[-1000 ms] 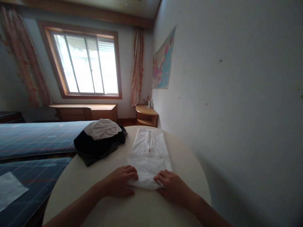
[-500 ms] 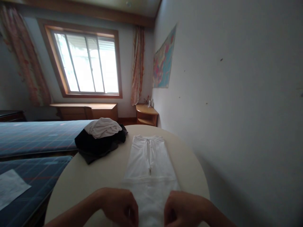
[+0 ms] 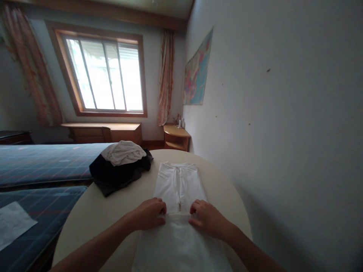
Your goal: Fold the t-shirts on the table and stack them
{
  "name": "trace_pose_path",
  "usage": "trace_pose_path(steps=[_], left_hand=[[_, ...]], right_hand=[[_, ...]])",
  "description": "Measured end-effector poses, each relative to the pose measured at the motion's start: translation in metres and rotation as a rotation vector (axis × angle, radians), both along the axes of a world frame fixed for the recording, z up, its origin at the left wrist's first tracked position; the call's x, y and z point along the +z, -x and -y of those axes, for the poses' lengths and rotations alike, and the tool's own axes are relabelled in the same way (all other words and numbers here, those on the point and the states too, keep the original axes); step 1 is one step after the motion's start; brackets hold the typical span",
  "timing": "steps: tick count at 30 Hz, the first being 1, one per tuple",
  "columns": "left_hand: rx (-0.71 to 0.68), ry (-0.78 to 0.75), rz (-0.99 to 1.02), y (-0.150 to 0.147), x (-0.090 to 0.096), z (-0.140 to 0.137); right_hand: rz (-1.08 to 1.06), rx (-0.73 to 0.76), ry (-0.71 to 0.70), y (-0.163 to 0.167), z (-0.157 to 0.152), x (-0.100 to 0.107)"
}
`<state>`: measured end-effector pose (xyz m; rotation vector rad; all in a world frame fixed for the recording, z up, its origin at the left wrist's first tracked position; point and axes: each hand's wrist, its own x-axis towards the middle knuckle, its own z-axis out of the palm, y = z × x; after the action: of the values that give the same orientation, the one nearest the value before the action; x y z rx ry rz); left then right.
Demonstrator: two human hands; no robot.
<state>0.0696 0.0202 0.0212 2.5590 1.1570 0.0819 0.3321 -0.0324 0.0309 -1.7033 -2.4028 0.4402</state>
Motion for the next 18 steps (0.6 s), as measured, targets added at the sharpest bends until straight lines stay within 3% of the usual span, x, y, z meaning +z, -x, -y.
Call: trace_pose_path(steps=[4, 11, 14, 18], left_hand=[[-0.016, 0.019, -0.014, -0.003, 0.005, 0.002], [-0.191, 0.089, 0.080, 0.001, 0.016, 0.003], [-0.223, 0.049, 0.168, 0.001, 0.028, -0.013], [-0.188, -0.122, 0.250, -0.009, 0.052, -0.053]], right_hand=[[-0.005, -0.039, 0.041, -0.002, -0.001, 0.000], [-0.057, 0.103, 0.069, -0.012, -0.004, 0.008], [-0.092, 0.104, 0.003, -0.022, -0.020, 0.019], [-0.092, 0.042, -0.174, -0.031, -0.062, 0.036]])
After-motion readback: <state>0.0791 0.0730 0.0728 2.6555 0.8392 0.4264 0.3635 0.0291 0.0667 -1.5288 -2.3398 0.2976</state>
